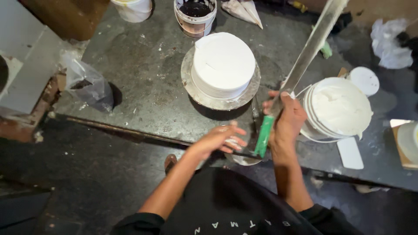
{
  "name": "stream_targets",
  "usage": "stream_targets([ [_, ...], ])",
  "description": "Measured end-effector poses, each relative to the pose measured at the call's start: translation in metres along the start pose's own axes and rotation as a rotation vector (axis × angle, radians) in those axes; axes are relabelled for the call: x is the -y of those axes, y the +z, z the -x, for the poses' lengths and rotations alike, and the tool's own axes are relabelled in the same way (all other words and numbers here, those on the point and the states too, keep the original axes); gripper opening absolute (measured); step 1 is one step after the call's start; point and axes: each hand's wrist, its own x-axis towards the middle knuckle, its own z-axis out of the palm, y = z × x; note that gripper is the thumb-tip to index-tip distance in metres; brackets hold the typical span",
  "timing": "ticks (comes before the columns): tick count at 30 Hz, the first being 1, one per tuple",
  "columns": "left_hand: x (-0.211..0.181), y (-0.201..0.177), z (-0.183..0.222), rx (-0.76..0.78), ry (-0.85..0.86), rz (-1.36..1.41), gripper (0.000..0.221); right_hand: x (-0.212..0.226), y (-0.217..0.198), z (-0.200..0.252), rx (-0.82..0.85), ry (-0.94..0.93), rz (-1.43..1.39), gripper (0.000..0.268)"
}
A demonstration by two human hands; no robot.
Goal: The person applies and smooths frosting onto a cake on a rotating stand using long metal spatulas and scrapers, while scooping extra cream from a large plastic bucket.
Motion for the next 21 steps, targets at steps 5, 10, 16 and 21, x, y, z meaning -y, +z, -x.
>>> stream_targets([
  [5, -0.026, 0.052, 0.000, 0.018, 0.144, -0.071, 0.060, 0.008, 0.004, 0.016, -0.001, -0.091, 0.080, 0.025],
  [10, -0.021, 0.060, 0.012, -0.073, 0.352, -0.428, 0.062, 0.057, -0.023, -0.016, -0.087, -0.397, 0.014, 0.019],
  [16, -0.010, 0.042, 0.041, 0.055, 0.425, -0.584, 0.049, 0.104, -0.167, -0.034, -0.183, -0.787, 0.182, 0.029],
  [21, 0.005, 0.035, 0.035, -0.158, 0.329, -0.484, 0.055, 0.050, -0.189, -0.059, -0.013, 0.309, -0.436, 0.035],
])
